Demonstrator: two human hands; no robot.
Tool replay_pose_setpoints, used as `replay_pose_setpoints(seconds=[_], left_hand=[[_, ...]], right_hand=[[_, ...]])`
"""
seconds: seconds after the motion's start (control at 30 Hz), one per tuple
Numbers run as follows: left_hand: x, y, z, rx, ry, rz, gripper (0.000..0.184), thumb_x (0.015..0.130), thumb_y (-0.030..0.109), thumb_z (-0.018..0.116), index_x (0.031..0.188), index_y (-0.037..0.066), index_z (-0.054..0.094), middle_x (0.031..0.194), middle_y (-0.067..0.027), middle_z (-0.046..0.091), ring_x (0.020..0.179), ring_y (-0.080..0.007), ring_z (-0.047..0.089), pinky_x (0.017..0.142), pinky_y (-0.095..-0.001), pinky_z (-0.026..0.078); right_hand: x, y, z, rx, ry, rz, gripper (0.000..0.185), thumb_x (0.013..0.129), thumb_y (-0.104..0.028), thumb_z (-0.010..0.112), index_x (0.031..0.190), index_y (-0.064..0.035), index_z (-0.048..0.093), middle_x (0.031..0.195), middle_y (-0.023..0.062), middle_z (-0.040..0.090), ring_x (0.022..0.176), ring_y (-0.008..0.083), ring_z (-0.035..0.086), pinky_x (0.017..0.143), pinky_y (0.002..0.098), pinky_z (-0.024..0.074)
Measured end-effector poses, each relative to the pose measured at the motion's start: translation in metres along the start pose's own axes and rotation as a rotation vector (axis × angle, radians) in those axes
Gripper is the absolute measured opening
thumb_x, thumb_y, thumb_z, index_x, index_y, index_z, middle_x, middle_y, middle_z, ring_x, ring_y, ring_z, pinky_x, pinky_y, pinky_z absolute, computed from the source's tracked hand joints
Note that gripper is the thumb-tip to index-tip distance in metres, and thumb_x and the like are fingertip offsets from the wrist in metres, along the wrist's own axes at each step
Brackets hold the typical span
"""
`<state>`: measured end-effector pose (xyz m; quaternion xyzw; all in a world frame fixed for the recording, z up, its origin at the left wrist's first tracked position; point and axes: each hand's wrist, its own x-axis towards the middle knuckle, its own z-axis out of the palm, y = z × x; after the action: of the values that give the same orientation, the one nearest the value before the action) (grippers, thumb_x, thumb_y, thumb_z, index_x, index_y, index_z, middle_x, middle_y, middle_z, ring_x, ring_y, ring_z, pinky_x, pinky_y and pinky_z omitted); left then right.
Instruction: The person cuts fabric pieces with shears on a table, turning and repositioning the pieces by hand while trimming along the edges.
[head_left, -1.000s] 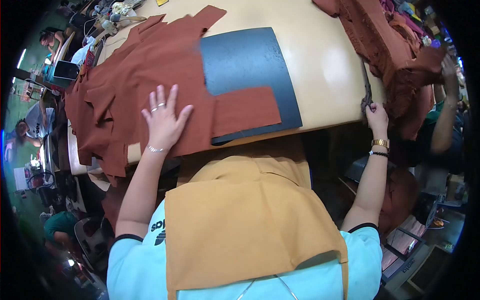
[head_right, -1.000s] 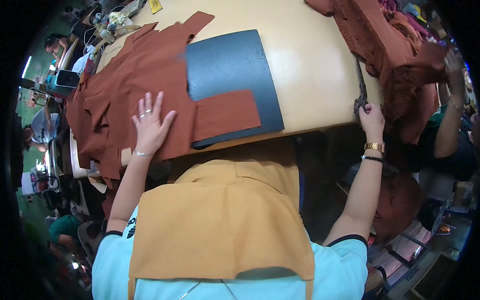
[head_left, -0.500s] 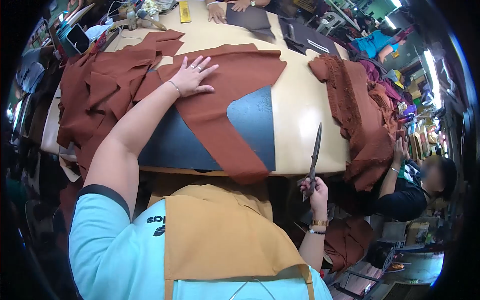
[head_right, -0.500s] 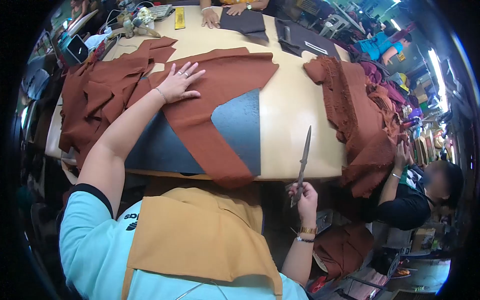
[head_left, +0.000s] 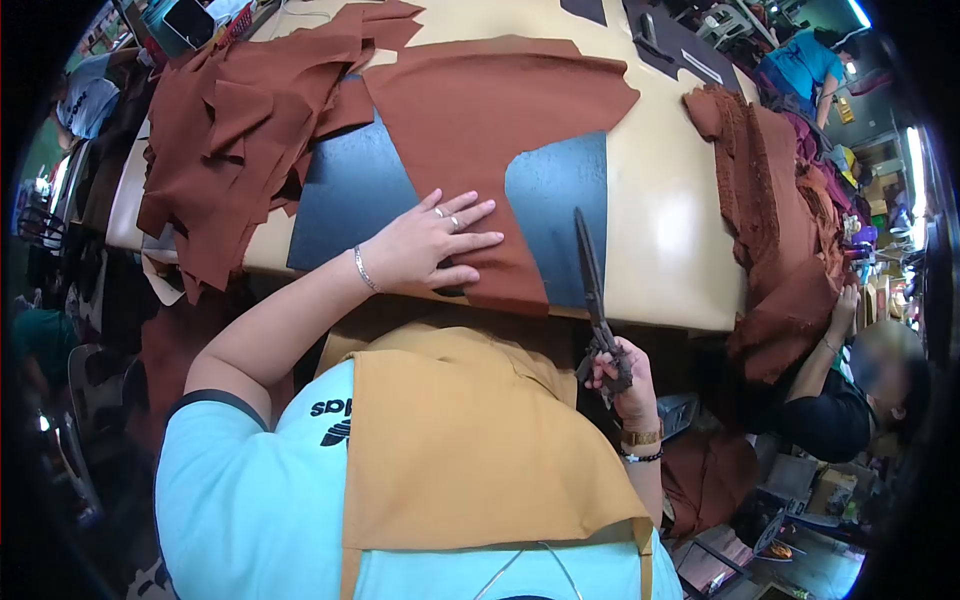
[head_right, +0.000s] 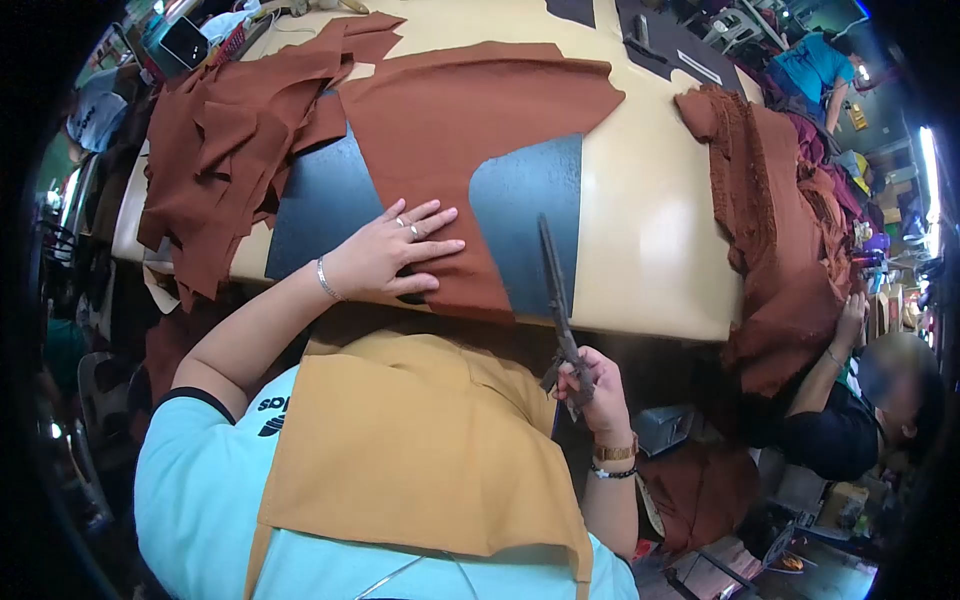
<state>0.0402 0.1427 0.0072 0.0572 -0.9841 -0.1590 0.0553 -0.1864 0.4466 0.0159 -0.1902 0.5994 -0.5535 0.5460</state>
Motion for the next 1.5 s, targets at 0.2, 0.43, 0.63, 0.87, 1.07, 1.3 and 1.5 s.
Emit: replay_pose_setpoints(seconds=[0.2, 0.43, 0.63, 0.87, 1.07, 1.3, 1.5], left_hand=[[-0.005, 0.024, 0.002, 0.018, 0.084, -0.083, 0.072, 0.085, 0.056, 0.059, 0.143, 0.019, 0.040, 0.153, -0.0160, 0.026, 0.140, -0.0371, 0.027, 0.110, -0.0589, 0.024], [-0.011, 0.038, 0.013, 0.091, 0.039, 0.069, 0.062, 0.084, 0.038, 0.066, 0.139, 0.022, 0.044, 0.151, -0.0098, 0.034, 0.136, -0.0308, 0.036, 0.107, -0.0504, 0.035], [-0.014, 0.042, 0.011, -0.090, 0.100, 0.009, 0.039, 0.093, 0.029, 0.056, 0.131, 0.025, 0.055, 0.144, -0.0097, 0.045, 0.132, -0.0309, 0.043, 0.106, -0.0492, 0.037], [-0.017, 0.050, 0.011, -0.152, 0.084, 0.028, 0.036, 0.098, 0.035, 0.047, 0.131, 0.024, 0.056, 0.145, -0.0109, 0.043, 0.132, -0.0323, 0.041, 0.108, -0.0487, 0.035], [-0.015, 0.051, 0.010, -0.094, 0.083, 0.059, 0.040, 0.097, 0.035, 0.047, 0.134, 0.022, 0.053, 0.145, -0.0131, 0.043, 0.133, -0.0323, 0.041, 0.108, -0.0484, 0.036], [0.011, 0.032, -0.015, -0.001, 0.126, 0.023, 0.039, 0.091, 0.023, 0.061, 0.127, 0.012, 0.055, 0.142, -0.0130, 0.045, 0.119, -0.0327, 0.051, 0.097, -0.0437, 0.043], [0.025, 0.002, -0.011, 0.258, 0.018, -0.264, 0.106, 0.068, 0.078, 0.058, 0.148, 0.014, 0.030, 0.155, -0.0138, 0.024, 0.143, -0.0360, 0.020, 0.109, -0.0680, 0.013]], right_hand=[[-0.007, 0.008, 0.001, -0.022, -0.056, 0.074, 0.015, 0.085, -0.014, 0.069, 0.083, -0.0066, 0.055, 0.069, 0.0019, 0.058, 0.059, 0.0097, 0.057, 0.058, 0.0240, 0.0499], [-0.014, 0.009, -0.008, 0.078, -0.189, 0.144, 0.027, 0.081, -0.026, 0.075, 0.085, -0.0060, 0.057, 0.072, 0.0010, 0.059, 0.061, 0.0091, 0.058, 0.057, 0.0236, 0.0497], [-0.020, -0.002, -0.005, 0.068, -0.221, 0.182, 0.043, 0.075, -0.040, 0.078, 0.087, -0.0052, 0.057, 0.071, 0.0013, 0.058, 0.061, 0.0099, 0.057, 0.058, 0.0244, 0.0490], [-0.002, 0.000, 0.010, 0.104, -0.279, 0.145, 0.045, 0.076, -0.044, 0.077, 0.086, -0.0047, 0.056, 0.069, 0.0018, 0.057, 0.059, 0.0102, 0.054, 0.055, 0.0233, 0.0457], [0.004, 0.005, 0.018, 0.119, -0.279, 0.144, 0.036, 0.080, -0.035, 0.076, 0.084, -0.0049, 0.057, 0.066, 0.0016, 0.057, 0.057, 0.0098, 0.053, 0.053, 0.0227, 0.0449], [0.000, 0.020, 0.012, 0.094, -0.246, 0.131, 0.034, 0.081, -0.035, 0.076, 0.082, -0.0057, 0.058, 0.064, 0.0011, 0.057, 0.054, 0.0084, 0.054, 0.051, 0.0208, 0.0450], [-0.002, 0.016, 0.017, 0.181, -0.221, 0.127, 0.042, 0.078, -0.043, 0.077, 0.083, -0.0062, 0.057, 0.071, 0.0002, 0.058, 0.060, 0.0076, 0.056, 0.052, 0.0211, 0.0459]])
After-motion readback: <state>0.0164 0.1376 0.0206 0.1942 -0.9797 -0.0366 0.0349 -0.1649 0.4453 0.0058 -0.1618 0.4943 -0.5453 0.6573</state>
